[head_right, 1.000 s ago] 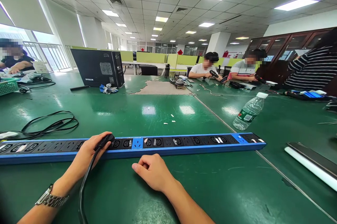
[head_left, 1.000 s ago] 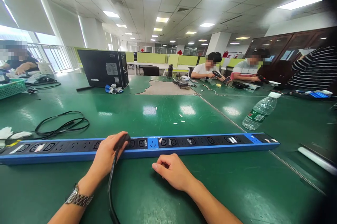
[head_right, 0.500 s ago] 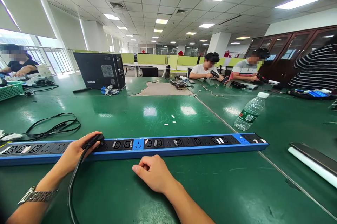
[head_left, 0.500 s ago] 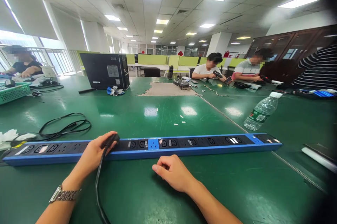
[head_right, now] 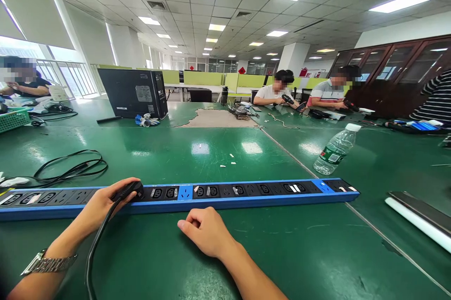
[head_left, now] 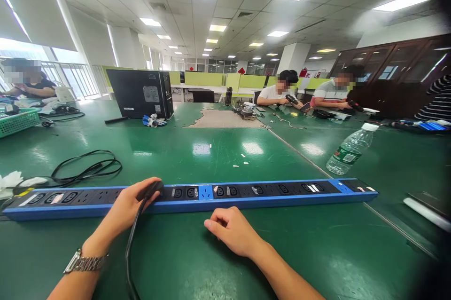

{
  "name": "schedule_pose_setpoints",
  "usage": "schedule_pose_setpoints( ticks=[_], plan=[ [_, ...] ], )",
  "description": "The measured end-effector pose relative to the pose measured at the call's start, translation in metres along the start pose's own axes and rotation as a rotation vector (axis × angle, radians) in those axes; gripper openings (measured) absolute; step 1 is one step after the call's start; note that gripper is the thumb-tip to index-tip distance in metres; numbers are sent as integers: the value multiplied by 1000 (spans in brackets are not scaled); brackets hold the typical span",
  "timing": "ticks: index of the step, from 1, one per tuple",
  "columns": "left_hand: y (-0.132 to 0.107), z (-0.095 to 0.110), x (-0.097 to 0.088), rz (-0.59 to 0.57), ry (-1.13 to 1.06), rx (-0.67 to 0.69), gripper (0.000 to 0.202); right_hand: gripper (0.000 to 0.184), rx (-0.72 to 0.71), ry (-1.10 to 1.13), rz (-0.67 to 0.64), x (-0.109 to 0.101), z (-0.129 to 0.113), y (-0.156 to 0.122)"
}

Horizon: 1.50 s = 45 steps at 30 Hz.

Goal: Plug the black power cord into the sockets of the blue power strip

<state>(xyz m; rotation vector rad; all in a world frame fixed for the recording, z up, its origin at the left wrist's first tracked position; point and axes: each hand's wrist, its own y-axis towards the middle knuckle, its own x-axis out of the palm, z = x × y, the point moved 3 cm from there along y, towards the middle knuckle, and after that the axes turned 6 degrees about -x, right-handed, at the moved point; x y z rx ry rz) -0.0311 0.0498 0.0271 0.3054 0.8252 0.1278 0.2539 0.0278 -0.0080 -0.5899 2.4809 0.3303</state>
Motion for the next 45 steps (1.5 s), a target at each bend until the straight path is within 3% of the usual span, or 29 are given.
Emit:
schedule_pose_setpoints(
  ticks=[15, 21, 23, 28, 34, 38, 45],
  plan=[
    [1, -1, 7, -47, 39, -21, 50, 30, 11, -17, -3, 2, 1, 2],
    [7, -6, 5, -136, 101, -96, 45, 30, 12, -31, -2, 2, 2, 3],
    [6, -8, 8, -136, 128, -64, 42, 30, 21, -31, -3, 3, 2, 3],
    [-2, -6, 20, 62, 267, 125, 47, 30, 21, -46, -8, 3, 0, 4],
    [-7, 2, 29, 241, 452, 112, 53, 31, 11, -39, -15, 3, 1, 3],
    [-7, 5, 32, 303, 503, 131, 40, 30, 17, -23, -11, 2, 2, 3],
    [-6, -1, 34, 353, 456, 109, 42, 29, 19, -13, -14, 0, 1, 2]
  ],
)
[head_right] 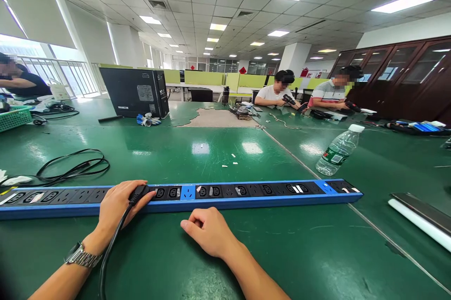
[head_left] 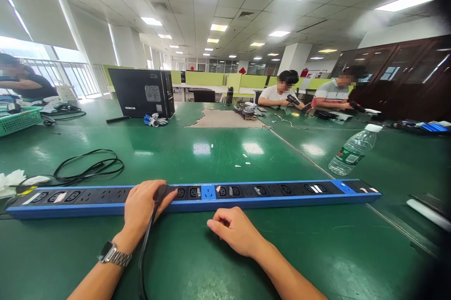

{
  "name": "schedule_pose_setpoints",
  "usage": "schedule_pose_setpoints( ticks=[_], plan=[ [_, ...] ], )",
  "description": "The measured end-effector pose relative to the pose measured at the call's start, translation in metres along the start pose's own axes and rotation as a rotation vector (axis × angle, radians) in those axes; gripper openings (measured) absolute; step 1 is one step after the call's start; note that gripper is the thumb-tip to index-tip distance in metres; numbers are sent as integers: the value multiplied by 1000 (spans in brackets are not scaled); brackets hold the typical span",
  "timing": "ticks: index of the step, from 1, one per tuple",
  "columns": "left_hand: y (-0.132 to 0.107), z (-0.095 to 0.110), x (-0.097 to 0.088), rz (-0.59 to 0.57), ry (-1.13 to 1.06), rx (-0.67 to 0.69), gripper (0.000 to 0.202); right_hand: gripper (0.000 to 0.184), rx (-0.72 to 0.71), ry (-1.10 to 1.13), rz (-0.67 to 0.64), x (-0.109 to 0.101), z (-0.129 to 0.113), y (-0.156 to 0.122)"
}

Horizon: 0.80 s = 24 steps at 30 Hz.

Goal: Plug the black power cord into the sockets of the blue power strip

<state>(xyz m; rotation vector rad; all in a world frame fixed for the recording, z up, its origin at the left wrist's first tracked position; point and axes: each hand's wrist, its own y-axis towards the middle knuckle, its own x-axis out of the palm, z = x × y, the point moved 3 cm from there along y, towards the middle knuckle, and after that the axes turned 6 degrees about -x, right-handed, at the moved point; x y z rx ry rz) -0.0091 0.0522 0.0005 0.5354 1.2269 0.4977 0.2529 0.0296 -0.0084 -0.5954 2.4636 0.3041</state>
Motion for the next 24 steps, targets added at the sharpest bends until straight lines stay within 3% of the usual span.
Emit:
schedule_pose_setpoints(
  ticks=[24],
  plan=[
    [0, 6, -5, 33, -47, -7, 38, 28, 13, -6, -12, -1, -3, -2]
  ],
)
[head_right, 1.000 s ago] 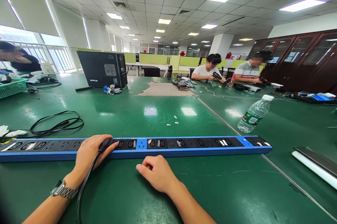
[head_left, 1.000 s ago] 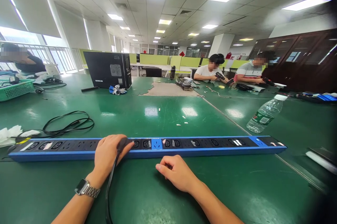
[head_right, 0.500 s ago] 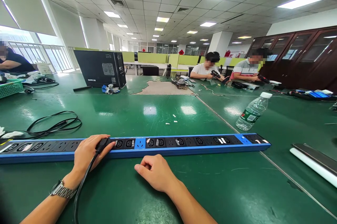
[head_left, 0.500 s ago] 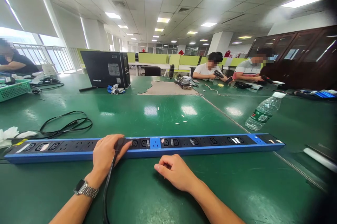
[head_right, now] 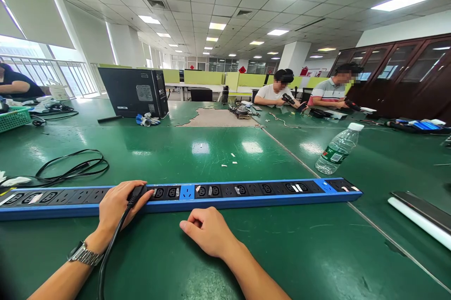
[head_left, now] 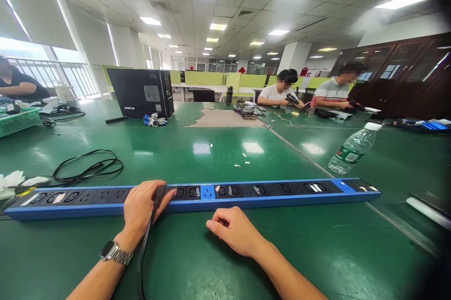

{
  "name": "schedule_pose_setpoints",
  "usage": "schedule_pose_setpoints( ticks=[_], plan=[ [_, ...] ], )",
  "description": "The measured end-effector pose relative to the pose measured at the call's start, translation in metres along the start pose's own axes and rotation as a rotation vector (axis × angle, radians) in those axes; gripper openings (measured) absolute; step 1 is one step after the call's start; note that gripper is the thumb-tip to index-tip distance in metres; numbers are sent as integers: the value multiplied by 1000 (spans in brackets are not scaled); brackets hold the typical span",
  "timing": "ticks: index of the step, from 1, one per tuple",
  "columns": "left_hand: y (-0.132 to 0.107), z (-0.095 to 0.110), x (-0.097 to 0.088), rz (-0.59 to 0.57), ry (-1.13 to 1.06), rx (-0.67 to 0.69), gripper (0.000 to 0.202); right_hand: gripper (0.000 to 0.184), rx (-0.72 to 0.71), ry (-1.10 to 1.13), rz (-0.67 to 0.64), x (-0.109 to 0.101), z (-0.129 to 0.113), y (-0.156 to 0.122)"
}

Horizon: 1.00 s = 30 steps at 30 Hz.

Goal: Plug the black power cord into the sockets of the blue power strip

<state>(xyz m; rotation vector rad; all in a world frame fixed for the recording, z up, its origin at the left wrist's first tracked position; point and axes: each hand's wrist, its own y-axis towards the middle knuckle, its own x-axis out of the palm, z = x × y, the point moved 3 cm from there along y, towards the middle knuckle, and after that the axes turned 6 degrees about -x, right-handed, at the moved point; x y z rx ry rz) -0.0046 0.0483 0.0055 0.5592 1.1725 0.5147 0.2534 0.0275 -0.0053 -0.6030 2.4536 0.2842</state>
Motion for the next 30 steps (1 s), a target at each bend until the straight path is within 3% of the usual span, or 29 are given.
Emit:
schedule_pose_setpoints(
  ticks=[13, 20, 30],
  plan=[
    [0, -3, 1, -42, -10, -21, 34, 28, -13, 7, 3, 0, 1, -1],
    [2, -4, -3, -121, -35, 110, 23, 28, -11, 4, 2, 0, 1, 0],
    [0, -6, -1, -85, -70, 111, 23, 29, -14, -7, 3, 0, 0, 0]
  ],
)
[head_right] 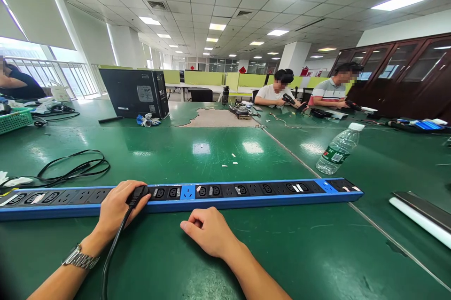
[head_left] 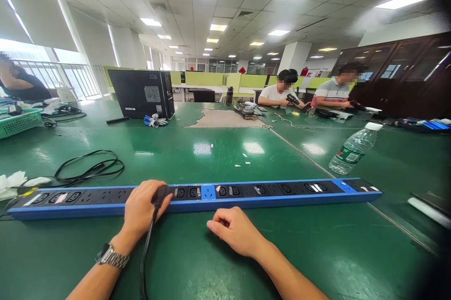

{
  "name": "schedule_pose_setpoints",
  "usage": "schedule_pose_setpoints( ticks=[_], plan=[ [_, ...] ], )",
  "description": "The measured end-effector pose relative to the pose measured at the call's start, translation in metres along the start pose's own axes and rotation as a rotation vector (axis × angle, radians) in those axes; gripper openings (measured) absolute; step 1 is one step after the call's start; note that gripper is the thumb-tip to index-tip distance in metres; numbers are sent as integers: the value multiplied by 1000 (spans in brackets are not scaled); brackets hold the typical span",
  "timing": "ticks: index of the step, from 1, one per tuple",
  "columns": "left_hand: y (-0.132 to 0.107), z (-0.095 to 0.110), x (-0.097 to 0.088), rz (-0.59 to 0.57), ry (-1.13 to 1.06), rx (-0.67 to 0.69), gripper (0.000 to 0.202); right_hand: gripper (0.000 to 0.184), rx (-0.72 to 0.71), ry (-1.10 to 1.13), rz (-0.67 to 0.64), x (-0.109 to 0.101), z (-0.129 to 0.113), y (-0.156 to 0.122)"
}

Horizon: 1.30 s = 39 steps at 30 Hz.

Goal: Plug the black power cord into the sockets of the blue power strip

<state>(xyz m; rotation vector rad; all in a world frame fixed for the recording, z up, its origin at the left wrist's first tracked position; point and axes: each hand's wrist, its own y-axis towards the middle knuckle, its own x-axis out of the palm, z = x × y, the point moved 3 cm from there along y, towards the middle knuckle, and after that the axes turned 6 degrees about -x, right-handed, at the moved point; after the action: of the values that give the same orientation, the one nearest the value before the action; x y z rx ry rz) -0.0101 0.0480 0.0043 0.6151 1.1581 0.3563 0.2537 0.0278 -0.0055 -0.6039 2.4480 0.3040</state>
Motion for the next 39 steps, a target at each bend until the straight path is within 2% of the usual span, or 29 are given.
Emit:
schedule_pose_setpoints(
  ticks=[19, 21, 24, 25, 27, 30, 36, 39],
  plan=[
    [0, 1, -3, 56, -58, -26, 27, 27, -5, 2, 3, -1, -3, -1],
    [3, 0, -10, 102, -123, -102, 28, 27, -8, 3, 5, -1, -2, 0],
    [4, 0, -25, 248, -212, -284, 31, 27, -4, 4, 1, -1, 0, 1],
    [4, 3, -28, 270, -228, -303, 32, 28, -3, 2, 0, 0, 0, 1],
    [4, 14, -27, 223, -262, -242, 32, 28, -7, -8, 2, 1, 1, 1],
    [4, 38, -12, 103, -327, -130, 30, 28, -13, -24, 11, 2, 1, 1],
    [12, 82, 21, -16, -384, -121, 29, 27, -29, -12, 13, 2, 1, 3],
    [17, 94, 31, -100, -301, -120, 25, 26, -21, -12, 13, 1, 1, 2]
  ],
)
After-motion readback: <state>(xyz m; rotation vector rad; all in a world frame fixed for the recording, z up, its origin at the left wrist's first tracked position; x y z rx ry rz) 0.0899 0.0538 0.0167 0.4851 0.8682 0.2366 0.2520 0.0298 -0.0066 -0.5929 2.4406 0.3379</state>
